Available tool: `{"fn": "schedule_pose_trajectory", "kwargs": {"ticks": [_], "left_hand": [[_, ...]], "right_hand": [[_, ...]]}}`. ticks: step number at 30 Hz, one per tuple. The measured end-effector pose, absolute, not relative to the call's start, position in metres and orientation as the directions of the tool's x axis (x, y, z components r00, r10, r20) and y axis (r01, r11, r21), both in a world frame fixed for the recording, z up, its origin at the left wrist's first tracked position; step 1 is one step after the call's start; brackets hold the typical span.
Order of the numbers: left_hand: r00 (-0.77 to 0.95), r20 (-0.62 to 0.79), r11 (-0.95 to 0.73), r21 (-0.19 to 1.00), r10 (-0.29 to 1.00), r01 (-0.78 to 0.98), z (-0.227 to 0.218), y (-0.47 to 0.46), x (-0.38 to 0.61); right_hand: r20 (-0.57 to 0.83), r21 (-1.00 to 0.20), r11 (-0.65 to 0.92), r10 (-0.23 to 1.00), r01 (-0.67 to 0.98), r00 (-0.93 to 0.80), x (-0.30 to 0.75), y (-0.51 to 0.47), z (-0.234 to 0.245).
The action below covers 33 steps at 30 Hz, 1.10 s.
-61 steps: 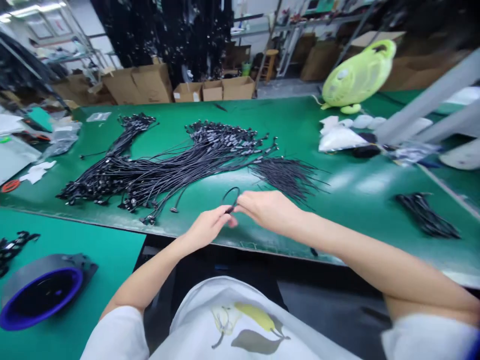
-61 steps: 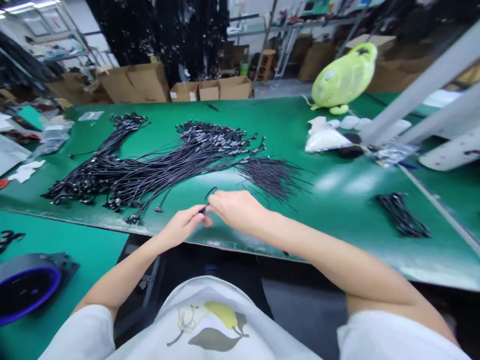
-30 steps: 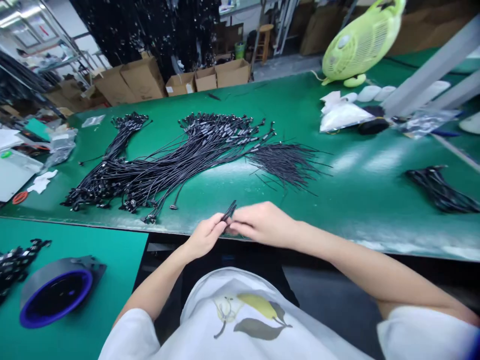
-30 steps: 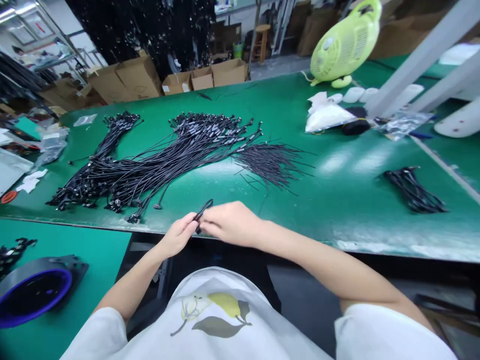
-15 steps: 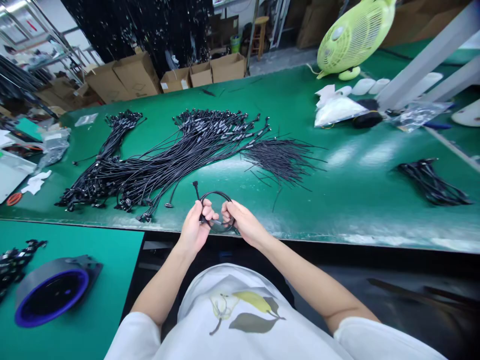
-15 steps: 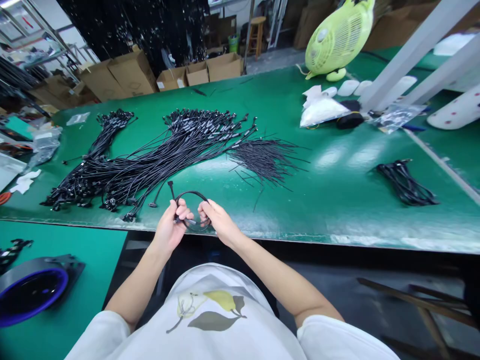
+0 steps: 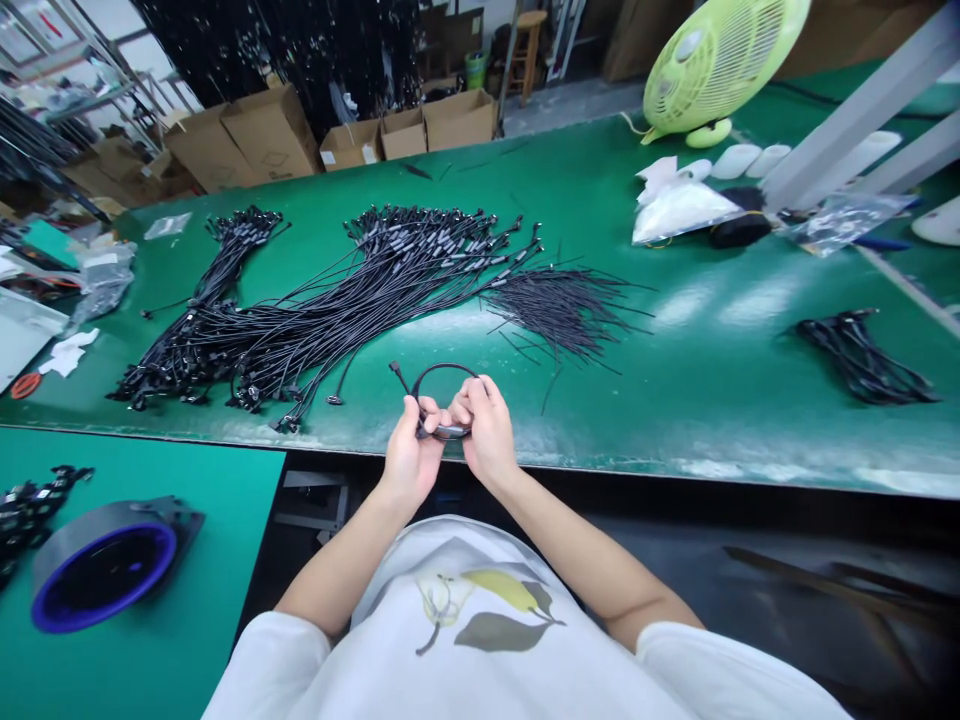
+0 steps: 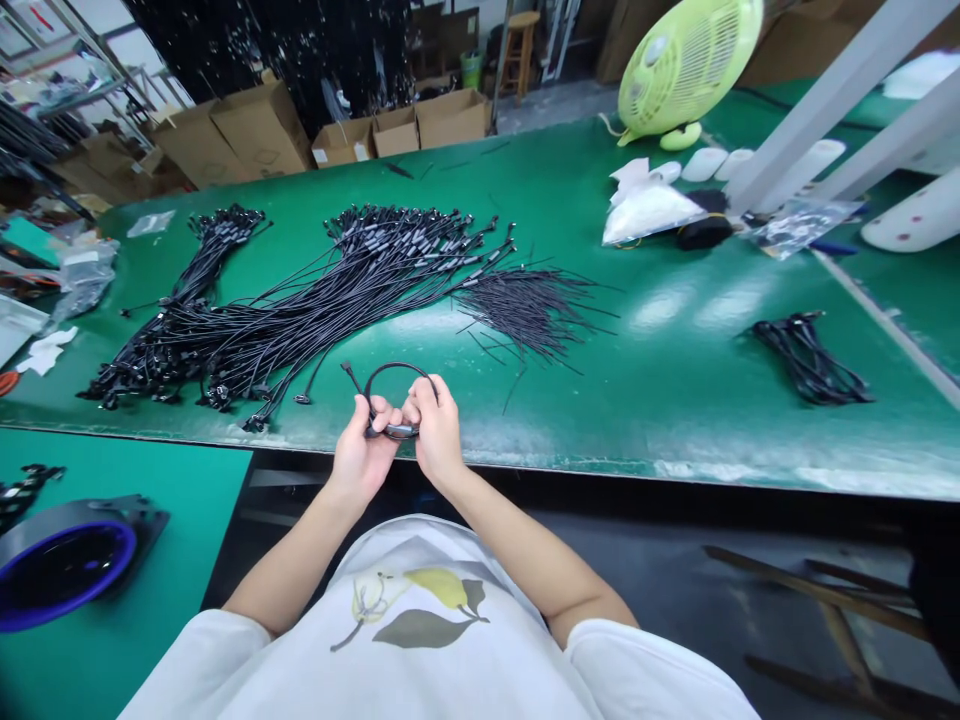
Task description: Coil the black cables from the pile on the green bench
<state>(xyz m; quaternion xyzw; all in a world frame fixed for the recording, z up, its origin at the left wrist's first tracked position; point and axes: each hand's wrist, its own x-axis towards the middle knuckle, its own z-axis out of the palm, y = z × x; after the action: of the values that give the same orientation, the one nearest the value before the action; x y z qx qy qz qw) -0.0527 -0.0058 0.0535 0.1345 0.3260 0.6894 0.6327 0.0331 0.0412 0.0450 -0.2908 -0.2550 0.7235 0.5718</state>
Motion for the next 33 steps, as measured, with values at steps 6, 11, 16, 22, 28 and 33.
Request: {"fn": "schedule_pose_trajectory", "kwargs": {"ticks": [6,11,16,22,28,33], "left_hand": [[-0.021,-0.140,0.088,0.721,0.990,-0.688,0.066,-0.019,-0.060],[0.041,-0.126,0.128,0.825,0.991,-0.551,0.064,-0.027,-0.059],[0.067,-0.070,0.083,0.974,0.995,-0.213,0.060,-0.029,-0.072],[0.009,-0.006,0.004,0.980,1.000,0.199,0.061,-0.030,-0.065],[-0.021,0.004,-0.003,0.998,1.000,0.066,0.058,-0.022,-0.066],[0.087,-0.108,0.117,0.987,0.990,-0.106,0.049,-0.022,-0.062]], "right_hand": [[-0.118,-0.696,-0.445,0.845,-0.564,-0.521,0.055,0.047,0.062],[-0.082,-0.797,-0.377,0.842,-0.472,-0.534,0.059,0.047,0.066],[-0.044,-0.875,-0.318,0.803,-0.365,-0.594,0.060,0.044,0.069],[0.064,-0.899,-0.130,0.906,-0.419,-0.418,0.042,0.028,0.068],[0.081,-0.884,-0.086,0.940,-0.460,-0.332,0.036,0.018,0.049],[0.158,-0.979,0.122,0.960,-0.163,-0.229,0.037,0.019,0.043]]}}
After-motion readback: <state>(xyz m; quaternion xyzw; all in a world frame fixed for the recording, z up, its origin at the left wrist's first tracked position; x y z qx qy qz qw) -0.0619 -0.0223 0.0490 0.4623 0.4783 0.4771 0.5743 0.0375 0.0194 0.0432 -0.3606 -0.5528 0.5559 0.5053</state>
